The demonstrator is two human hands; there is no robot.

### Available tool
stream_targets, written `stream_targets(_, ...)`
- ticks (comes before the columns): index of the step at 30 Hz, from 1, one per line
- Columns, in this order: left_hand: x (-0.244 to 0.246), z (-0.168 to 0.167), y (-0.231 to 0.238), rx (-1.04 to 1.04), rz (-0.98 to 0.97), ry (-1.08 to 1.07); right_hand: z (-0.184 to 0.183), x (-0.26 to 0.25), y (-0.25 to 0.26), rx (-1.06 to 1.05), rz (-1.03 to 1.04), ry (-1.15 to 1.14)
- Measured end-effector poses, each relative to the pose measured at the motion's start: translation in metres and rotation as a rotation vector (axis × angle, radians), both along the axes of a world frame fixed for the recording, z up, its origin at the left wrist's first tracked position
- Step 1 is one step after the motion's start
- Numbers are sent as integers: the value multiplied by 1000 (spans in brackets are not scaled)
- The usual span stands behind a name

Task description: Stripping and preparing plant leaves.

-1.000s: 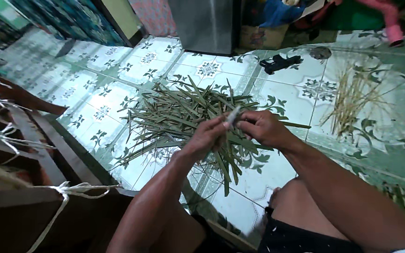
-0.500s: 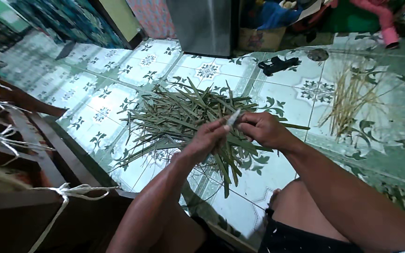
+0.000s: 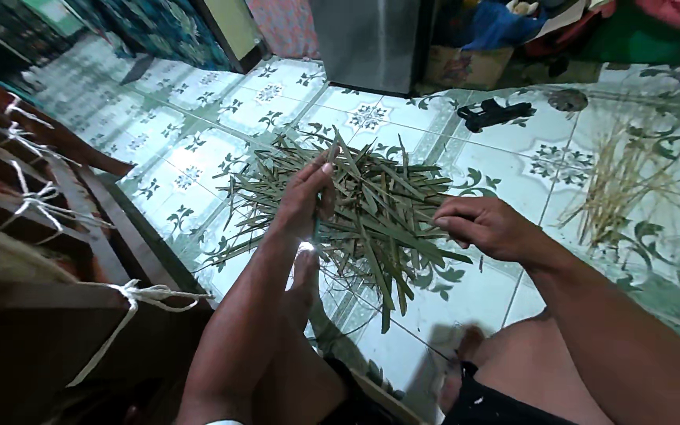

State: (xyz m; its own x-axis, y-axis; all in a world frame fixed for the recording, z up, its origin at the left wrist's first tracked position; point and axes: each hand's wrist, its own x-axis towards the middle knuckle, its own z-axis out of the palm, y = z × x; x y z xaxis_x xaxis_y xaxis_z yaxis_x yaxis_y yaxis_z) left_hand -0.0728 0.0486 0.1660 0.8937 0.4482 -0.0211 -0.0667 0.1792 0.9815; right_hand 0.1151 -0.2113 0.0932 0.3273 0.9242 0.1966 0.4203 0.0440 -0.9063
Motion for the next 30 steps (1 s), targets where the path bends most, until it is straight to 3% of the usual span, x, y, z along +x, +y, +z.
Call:
stream_targets(6,-13,2,33,65,63,-77,-5,12,-23,-54,-4,-49)
stream_targets(14,-34,0,66,-19,378,-146,-6,22,-34,-154,-159,17)
stream_targets(17,-29,-8,33,107,142,-28,-4,11,-14,-151,-225,77)
stream_targets(20,-9,-20,-21,199,-194,220,2,-5,10,-111,-185,111)
stream_targets(23,10,-32,-51,195,-384,228,5,-20,31,-75,-118,123)
stream_targets(25,13,-30,-51,163,-339,194,4,-26,38,-56,-104,114)
stream_targets(30,3,-10,-24,28,2,113,-7,-23,51,31,-35,4)
